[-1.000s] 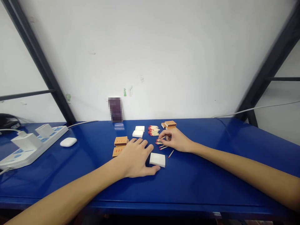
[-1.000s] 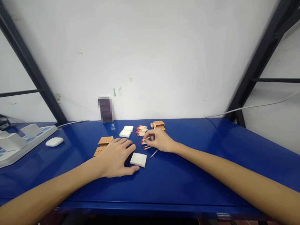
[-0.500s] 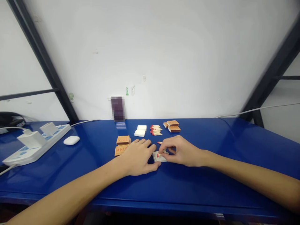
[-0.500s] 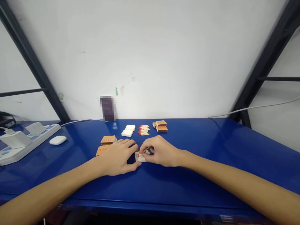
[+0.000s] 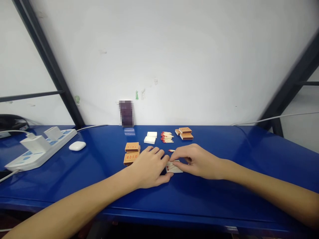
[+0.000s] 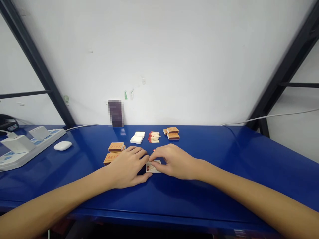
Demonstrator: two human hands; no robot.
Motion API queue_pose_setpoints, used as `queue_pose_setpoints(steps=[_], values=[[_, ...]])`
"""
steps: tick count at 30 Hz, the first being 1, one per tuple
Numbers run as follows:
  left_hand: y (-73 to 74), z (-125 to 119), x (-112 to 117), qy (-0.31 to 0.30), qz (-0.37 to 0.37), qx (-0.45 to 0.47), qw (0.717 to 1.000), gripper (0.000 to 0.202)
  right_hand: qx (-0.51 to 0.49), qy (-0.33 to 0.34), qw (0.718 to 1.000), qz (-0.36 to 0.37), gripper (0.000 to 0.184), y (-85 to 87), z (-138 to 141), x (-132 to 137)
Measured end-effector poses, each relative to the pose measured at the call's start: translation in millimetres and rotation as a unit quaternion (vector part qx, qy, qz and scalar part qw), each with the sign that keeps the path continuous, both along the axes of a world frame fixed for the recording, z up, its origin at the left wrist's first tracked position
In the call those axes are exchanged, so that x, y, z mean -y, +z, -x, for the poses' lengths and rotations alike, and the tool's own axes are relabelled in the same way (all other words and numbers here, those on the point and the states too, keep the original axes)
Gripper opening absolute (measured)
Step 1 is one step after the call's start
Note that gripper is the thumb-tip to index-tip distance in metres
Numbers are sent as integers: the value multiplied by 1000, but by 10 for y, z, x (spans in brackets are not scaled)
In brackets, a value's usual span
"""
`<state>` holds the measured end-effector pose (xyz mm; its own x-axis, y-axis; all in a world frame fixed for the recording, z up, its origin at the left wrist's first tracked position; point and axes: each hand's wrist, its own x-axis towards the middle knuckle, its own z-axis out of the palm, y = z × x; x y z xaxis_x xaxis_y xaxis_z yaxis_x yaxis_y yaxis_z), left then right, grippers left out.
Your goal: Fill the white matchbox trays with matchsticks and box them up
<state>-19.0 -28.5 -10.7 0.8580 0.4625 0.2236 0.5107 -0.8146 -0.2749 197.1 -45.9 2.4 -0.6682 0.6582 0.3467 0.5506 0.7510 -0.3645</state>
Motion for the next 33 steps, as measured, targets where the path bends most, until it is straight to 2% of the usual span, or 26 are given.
queue_pose_setpoints(steps=[4, 6, 8, 13, 17, 24, 28, 30, 33], values=[[3, 1, 17, -1, 1, 15, 1000, 48, 20, -23, 998, -59, 16, 21, -214, -36], [14, 0, 26, -19, 1, 29, 999, 53, 53, -55, 997, -23, 11, 43, -331, -91], [22, 0, 31, -51, 11, 33, 998, 48, 70, -70, 995, 22, 11, 69, -417, -142], [15, 5, 18, -120, 44, 35, 991, 36, 80, -12, 992, 95, 12, 57, -440, -197], [21, 2, 16, -107, 60, 40, 992, 40, 60, -9, 991, 118, 7, -65, -370, -243], [25, -6, 46, -80, 95, 38, 991, 56, 3, -70, 996, 46, 11, -275, -312, -360], [30, -12, 50, -55, 96, 30, 993, 42, 1, -82, 997, 13, 22, -294, -298, -372], [41, -19, 56, -43, 98, 23, 994, 31, 6, -77, 997, 10, 24, -293, -296, -370], [54, -24, 67, -37, 109, 15, 993, 24, 14, -79, 997, 7, 25, -293, -288, -368]])
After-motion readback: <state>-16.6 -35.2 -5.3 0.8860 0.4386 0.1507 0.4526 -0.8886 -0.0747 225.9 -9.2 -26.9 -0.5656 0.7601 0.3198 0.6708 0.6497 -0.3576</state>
